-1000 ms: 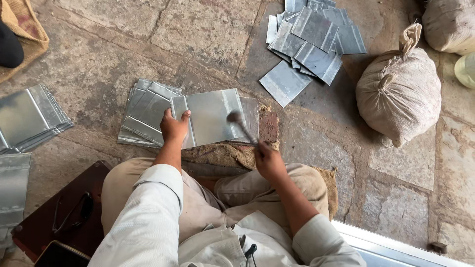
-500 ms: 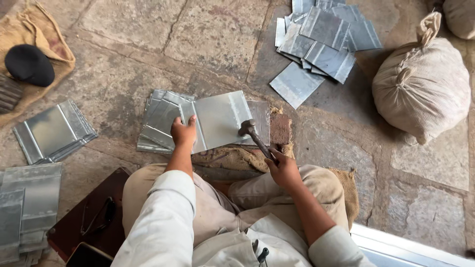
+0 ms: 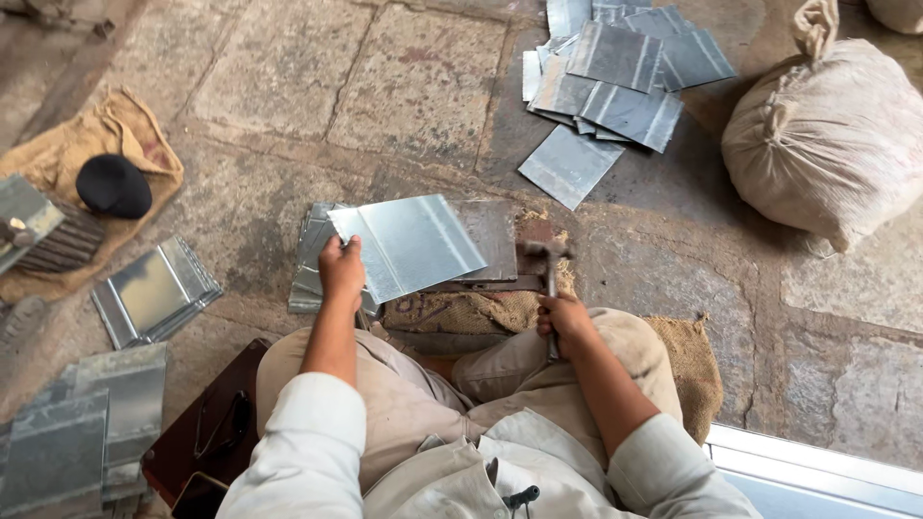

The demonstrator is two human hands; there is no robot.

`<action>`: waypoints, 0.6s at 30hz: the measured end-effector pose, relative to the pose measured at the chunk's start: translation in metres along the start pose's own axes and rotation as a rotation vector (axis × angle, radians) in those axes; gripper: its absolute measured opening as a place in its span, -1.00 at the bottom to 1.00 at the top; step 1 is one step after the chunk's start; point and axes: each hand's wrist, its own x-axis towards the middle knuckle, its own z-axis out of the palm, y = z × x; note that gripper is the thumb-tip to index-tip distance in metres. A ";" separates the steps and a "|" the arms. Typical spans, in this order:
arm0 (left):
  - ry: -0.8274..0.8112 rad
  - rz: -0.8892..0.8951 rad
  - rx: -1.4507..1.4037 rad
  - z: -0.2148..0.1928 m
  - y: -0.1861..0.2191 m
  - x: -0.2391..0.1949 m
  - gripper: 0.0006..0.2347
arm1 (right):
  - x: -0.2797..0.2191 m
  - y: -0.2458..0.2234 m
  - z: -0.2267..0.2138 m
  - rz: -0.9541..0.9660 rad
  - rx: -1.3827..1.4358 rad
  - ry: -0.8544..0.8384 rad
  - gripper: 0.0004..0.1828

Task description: The person hammers rectangular metal sheets on a metal block by hand using a hammer.

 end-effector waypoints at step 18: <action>-0.349 0.282 0.912 0.200 0.115 -0.061 -0.66 | -0.010 -0.004 0.012 -0.030 -0.040 -0.063 -0.84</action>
